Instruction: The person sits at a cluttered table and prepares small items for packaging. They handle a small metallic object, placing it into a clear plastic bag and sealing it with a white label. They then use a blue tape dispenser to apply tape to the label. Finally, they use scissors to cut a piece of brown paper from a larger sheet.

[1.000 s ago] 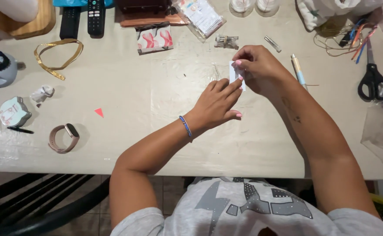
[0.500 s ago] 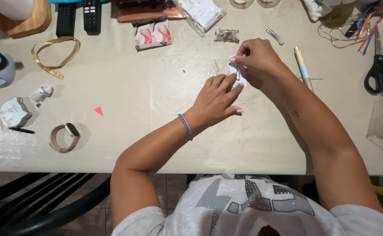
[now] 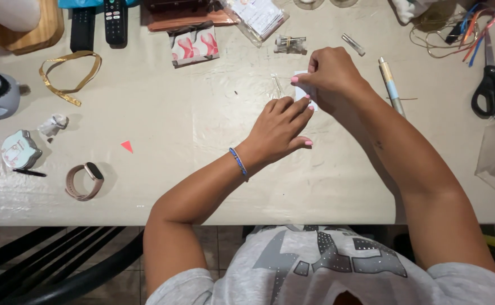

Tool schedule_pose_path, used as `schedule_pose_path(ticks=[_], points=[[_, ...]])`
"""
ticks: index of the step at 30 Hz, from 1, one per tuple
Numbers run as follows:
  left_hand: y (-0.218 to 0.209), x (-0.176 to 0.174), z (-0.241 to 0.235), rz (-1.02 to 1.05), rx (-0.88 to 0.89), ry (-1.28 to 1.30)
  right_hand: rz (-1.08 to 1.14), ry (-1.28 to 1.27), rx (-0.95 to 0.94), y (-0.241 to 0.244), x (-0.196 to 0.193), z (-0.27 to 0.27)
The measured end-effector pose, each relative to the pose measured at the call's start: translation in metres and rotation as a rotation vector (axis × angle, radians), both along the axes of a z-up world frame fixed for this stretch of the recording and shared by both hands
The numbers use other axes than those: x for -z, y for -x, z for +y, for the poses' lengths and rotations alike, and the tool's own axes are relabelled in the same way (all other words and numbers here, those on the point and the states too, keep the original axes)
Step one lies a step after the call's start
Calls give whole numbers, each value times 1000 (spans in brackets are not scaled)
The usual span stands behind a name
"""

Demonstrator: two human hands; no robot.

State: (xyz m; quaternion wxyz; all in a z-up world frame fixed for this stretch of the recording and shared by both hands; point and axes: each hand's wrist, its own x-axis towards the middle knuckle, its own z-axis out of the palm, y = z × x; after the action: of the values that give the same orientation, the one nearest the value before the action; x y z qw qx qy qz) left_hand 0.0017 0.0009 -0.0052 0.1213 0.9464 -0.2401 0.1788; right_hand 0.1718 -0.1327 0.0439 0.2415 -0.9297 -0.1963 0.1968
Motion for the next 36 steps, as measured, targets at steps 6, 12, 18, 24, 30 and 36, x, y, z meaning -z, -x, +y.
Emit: schedule_pose_path(ticks=[6, 12, 18, 24, 30, 36], points=[[0, 0, 0, -27, -8, 28, 86, -48, -78, -2, -18, -6], [0, -5, 0, 13, -6, 17, 203, -125, -110, 3, -25, -8], [-1, -2, 0, -1, -2, 13, 82, -65, -69, 13, -13, 2], [-1, -7, 0, -52, 15, -10, -41, 57, -122, -1, 9, 6], [-2, -4, -1, 10, -21, -75, 107, -14, 54, 5, -17, 4], [1, -3, -1, -22, -25, -66, 76, -163, -124, -11, -13, -9]])
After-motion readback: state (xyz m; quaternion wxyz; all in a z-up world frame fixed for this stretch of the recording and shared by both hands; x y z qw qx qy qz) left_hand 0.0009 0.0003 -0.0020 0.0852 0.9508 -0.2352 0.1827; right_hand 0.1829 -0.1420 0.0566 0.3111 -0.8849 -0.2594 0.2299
